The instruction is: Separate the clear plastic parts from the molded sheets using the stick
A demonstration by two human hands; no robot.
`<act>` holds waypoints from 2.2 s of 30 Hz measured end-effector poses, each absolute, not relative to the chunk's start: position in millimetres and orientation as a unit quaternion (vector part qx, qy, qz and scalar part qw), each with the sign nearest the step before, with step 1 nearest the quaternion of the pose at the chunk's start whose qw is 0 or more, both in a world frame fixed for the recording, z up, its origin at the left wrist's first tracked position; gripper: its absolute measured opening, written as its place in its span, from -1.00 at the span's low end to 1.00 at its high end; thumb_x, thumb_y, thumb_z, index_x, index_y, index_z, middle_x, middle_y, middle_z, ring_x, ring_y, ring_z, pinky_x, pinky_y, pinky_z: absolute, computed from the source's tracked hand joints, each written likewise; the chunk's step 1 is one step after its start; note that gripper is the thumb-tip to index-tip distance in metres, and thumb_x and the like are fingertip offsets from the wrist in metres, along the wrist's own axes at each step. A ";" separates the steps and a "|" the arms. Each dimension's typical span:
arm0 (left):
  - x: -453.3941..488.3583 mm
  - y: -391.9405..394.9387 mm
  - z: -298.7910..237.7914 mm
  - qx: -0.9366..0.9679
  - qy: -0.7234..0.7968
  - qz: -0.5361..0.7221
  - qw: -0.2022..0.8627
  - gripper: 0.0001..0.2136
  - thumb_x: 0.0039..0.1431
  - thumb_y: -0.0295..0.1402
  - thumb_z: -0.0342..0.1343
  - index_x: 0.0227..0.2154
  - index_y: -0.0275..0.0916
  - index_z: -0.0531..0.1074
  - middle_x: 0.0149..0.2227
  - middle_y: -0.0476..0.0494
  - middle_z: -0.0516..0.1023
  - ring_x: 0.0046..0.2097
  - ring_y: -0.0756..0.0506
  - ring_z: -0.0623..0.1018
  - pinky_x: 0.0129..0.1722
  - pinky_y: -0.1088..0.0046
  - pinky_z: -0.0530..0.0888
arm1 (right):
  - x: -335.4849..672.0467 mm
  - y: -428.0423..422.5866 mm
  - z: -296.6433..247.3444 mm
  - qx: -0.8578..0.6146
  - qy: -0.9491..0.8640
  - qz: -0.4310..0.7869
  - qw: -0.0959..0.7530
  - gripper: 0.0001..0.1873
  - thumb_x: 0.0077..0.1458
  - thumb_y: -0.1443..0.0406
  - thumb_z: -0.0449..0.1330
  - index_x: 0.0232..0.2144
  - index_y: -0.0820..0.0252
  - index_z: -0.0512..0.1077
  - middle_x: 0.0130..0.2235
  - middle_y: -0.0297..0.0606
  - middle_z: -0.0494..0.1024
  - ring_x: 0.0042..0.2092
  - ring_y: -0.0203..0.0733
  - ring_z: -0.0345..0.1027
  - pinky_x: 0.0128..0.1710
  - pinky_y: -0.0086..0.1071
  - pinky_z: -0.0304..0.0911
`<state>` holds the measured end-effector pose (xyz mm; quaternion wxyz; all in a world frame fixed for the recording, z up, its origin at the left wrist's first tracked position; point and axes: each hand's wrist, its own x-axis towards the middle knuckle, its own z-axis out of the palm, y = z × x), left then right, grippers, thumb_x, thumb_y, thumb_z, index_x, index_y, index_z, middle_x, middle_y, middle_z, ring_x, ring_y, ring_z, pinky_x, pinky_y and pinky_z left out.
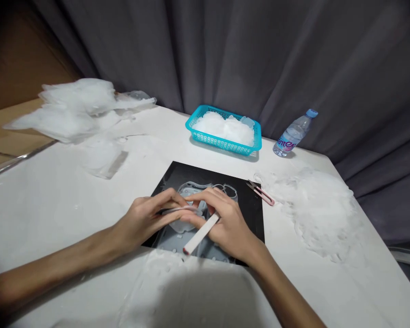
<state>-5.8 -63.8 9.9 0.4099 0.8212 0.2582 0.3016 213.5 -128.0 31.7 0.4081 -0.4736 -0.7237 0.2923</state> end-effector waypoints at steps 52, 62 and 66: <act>-9.5 -57.5 24.4 0.882 0.167 0.402 0.181 -0.93 0.32 -0.48 0.26 -0.29 -0.28 0.49 -0.44 0.00 0.48 -0.41 0.01 0.46 -0.40 0.52 0.39 | 204.8 -125.9 16.5 -0.487 -0.680 0.236 0.494 -0.95 0.30 0.32 0.31 -0.22 0.05 0.59 -0.25 -0.31 0.63 -0.24 -0.18 0.34 -0.27 -0.28 0.20; -12.5 -50.9 28.2 0.858 0.232 0.367 0.275 -0.95 0.34 -0.44 0.25 -0.21 -0.26 0.49 -0.35 0.02 0.44 -0.33 0.03 0.47 -0.30 0.53 0.41 | 210.9 -125.8 0.3 -0.511 -0.592 0.338 0.523 -0.87 0.35 0.17 0.23 -0.16 0.08 0.43 -0.25 -0.32 0.50 -0.36 -0.26 0.27 -0.35 -0.35 0.17; -11.6 -50.8 26.9 0.860 0.217 0.376 0.267 -0.97 0.36 -0.45 0.23 -0.18 -0.24 0.53 -0.34 0.00 0.43 -0.32 0.02 0.47 -0.30 0.52 0.42 | 205.5 -127.3 4.3 -0.479 -0.618 0.321 0.535 -0.79 0.31 0.22 0.27 -0.03 0.04 0.41 -0.11 -0.30 0.50 -0.33 -0.27 0.21 -0.25 -0.32 0.21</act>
